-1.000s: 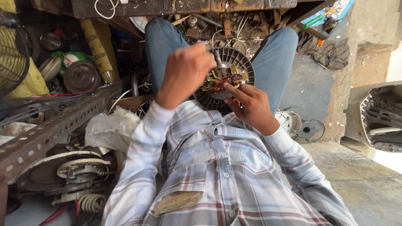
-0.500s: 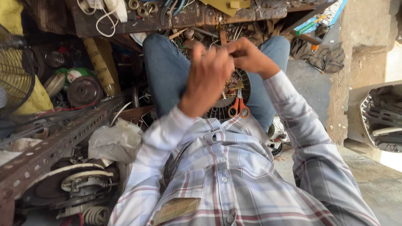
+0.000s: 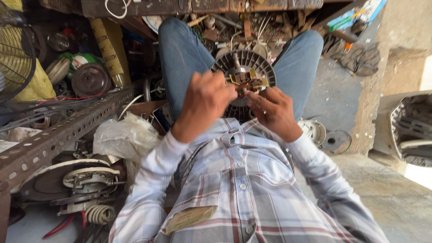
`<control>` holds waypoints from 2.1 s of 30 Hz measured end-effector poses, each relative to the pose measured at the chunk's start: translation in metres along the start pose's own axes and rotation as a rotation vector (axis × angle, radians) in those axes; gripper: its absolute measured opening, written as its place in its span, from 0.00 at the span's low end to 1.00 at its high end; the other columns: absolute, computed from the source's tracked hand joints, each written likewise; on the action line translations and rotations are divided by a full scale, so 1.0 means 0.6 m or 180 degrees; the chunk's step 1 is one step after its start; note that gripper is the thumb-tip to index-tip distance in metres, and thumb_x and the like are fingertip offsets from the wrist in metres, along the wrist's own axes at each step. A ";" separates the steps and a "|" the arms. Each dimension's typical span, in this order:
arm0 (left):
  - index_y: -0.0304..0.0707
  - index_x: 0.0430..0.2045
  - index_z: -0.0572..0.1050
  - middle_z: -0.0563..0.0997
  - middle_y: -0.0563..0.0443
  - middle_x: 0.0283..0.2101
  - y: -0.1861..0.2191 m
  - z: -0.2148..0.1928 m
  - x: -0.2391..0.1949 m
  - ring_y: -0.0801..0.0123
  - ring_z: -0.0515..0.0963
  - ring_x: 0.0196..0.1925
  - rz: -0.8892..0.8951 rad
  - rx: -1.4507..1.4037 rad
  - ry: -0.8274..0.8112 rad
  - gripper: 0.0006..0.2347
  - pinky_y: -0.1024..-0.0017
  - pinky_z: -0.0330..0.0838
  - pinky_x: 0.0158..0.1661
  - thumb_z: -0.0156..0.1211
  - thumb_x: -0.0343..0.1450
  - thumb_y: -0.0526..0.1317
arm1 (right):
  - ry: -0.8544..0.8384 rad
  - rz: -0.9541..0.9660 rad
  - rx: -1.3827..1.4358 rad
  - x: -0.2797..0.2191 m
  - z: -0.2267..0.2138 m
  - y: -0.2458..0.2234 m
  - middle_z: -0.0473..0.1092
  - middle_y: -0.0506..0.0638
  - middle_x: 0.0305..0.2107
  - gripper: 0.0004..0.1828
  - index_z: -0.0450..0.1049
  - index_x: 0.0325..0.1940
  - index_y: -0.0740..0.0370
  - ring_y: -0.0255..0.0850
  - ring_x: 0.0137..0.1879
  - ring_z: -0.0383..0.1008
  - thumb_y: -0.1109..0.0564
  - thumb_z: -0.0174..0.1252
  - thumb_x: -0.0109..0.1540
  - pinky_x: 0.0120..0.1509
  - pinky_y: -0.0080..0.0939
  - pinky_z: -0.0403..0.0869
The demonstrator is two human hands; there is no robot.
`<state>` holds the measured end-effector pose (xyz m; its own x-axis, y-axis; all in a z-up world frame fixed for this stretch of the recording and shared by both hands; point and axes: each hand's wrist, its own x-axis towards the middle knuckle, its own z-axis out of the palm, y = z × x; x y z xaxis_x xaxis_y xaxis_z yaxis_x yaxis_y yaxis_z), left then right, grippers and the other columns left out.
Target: The person winds and secures copper wire onto a ceiling fan motor stator by hand and using a pair of scissors to trim the wire.
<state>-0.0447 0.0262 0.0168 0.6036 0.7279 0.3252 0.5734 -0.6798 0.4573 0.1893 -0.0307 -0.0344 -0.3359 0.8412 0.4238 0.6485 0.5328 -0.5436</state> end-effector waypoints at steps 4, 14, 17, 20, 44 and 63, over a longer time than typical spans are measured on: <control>0.43 0.19 0.80 0.73 0.52 0.28 -0.077 0.023 0.076 0.62 0.76 0.34 -0.0095 0.0186 -0.0092 0.06 0.58 0.63 0.40 0.70 0.65 0.41 | -0.0070 0.0110 -0.0004 0.003 0.005 -0.007 0.68 0.50 0.31 0.25 0.77 0.60 0.57 0.48 0.36 0.70 0.60 0.69 0.57 0.40 0.47 0.71; 0.40 0.25 0.79 0.76 0.50 0.34 -0.061 0.063 0.186 0.63 0.77 0.40 0.0217 0.1182 0.0499 0.07 0.57 0.63 0.47 0.65 0.69 0.43 | -0.0916 0.1248 0.2671 0.165 0.046 0.177 0.78 0.46 0.34 0.08 0.79 0.44 0.65 0.30 0.38 0.75 0.63 0.66 0.60 0.44 0.33 0.73; 0.40 0.27 0.77 0.75 0.49 0.35 0.003 0.049 0.135 0.63 0.76 0.39 0.0321 0.1457 0.0393 0.06 0.57 0.65 0.50 0.60 0.73 0.40 | -0.1195 0.0457 0.3081 0.165 0.047 0.203 0.75 0.49 0.36 0.07 0.79 0.43 0.68 0.34 0.42 0.73 0.67 0.64 0.61 0.48 0.35 0.73; 0.36 0.30 0.77 0.78 0.45 0.42 0.041 0.053 0.059 0.63 0.76 0.40 0.0336 0.1118 0.0010 0.03 0.62 0.66 0.47 0.57 0.71 0.35 | -0.1382 0.0028 0.2695 0.154 0.036 0.203 0.75 0.49 0.35 0.06 0.80 0.43 0.67 0.36 0.42 0.75 0.68 0.64 0.62 0.46 0.35 0.74; 0.41 0.35 0.85 0.80 0.57 0.33 -0.061 0.145 -0.084 0.75 0.77 0.30 -0.0018 -0.1252 -0.0050 0.03 0.72 0.65 0.32 0.66 0.73 0.36 | 0.0501 0.0033 0.0262 0.005 0.069 0.047 0.68 0.60 0.53 0.16 0.73 0.41 0.60 0.54 0.60 0.70 0.64 0.75 0.56 0.56 0.55 0.76; 0.39 0.15 0.74 0.72 0.61 0.26 -0.092 0.150 -0.084 0.79 0.73 0.25 0.0040 -0.1945 -0.0225 0.09 0.76 0.65 0.28 0.65 0.67 0.31 | -0.1805 0.2519 0.2954 0.153 -0.014 0.161 0.78 0.60 0.34 0.11 0.79 0.42 0.66 0.43 0.36 0.83 0.57 0.66 0.59 0.38 0.37 0.79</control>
<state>-0.0570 0.0193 -0.0992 0.6554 0.6984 0.2876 0.1575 -0.4988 0.8523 0.2265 0.0969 -0.0420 -0.4696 0.7514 -0.4635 0.1753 -0.4352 -0.8831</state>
